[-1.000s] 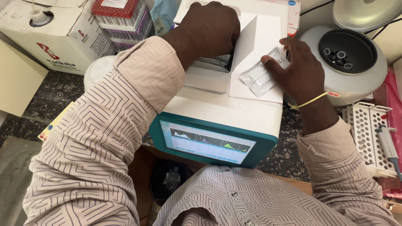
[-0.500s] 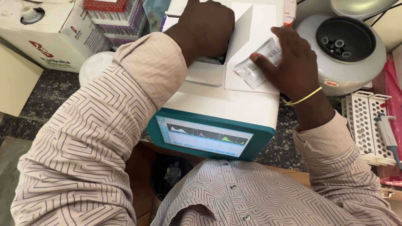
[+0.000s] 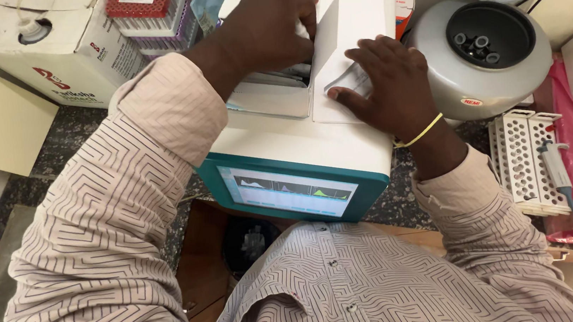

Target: The person unboxes laboratory reagents, removes a small sample vial from a package, and uses a pipette to extract liquid from the vial.

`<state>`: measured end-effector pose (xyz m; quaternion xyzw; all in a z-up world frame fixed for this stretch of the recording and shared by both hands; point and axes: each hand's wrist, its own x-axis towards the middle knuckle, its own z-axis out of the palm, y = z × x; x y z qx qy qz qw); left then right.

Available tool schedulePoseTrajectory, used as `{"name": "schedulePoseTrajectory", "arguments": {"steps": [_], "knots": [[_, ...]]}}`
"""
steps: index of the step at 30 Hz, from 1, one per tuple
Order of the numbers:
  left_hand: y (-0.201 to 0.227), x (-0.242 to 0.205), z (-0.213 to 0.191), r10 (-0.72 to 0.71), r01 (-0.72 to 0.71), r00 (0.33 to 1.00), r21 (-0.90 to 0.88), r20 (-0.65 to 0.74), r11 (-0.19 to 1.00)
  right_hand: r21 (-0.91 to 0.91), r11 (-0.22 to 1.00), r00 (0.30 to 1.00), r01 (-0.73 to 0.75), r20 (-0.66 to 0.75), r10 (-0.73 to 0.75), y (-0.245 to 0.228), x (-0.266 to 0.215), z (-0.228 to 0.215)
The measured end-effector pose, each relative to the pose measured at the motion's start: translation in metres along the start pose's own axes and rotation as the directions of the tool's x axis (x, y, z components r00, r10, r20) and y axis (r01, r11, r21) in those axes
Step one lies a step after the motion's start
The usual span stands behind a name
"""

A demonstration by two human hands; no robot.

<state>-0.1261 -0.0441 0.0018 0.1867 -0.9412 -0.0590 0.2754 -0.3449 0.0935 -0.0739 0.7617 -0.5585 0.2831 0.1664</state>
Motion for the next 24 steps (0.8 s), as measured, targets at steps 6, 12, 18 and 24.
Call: {"name": "schedulePoseTrajectory", "arguments": {"steps": [6,12,18,24], "knots": [[0.019,-0.001,0.007,-0.197,0.178,0.976,0.183,0.093,0.967,0.102,0.991,0.995,0.083,0.049,-0.088,-0.004,0.007,-0.002],[0.011,0.003,-0.001,-0.195,0.166,0.950,0.135,0.244,0.977,0.422,0.900,0.989,-0.108,0.134,0.056,-0.018,0.024,-0.026],[-0.001,0.001,-0.011,-0.140,0.131,0.946,0.052,0.293,0.990,0.244,0.909,0.932,0.338,-0.222,-0.287,-0.036,0.047,-0.061],[0.006,-0.011,-0.033,-0.203,0.247,0.951,-0.181,0.232,0.952,0.197,0.913,0.934,0.357,-0.101,-0.343,-0.022,0.056,-0.058]]}}
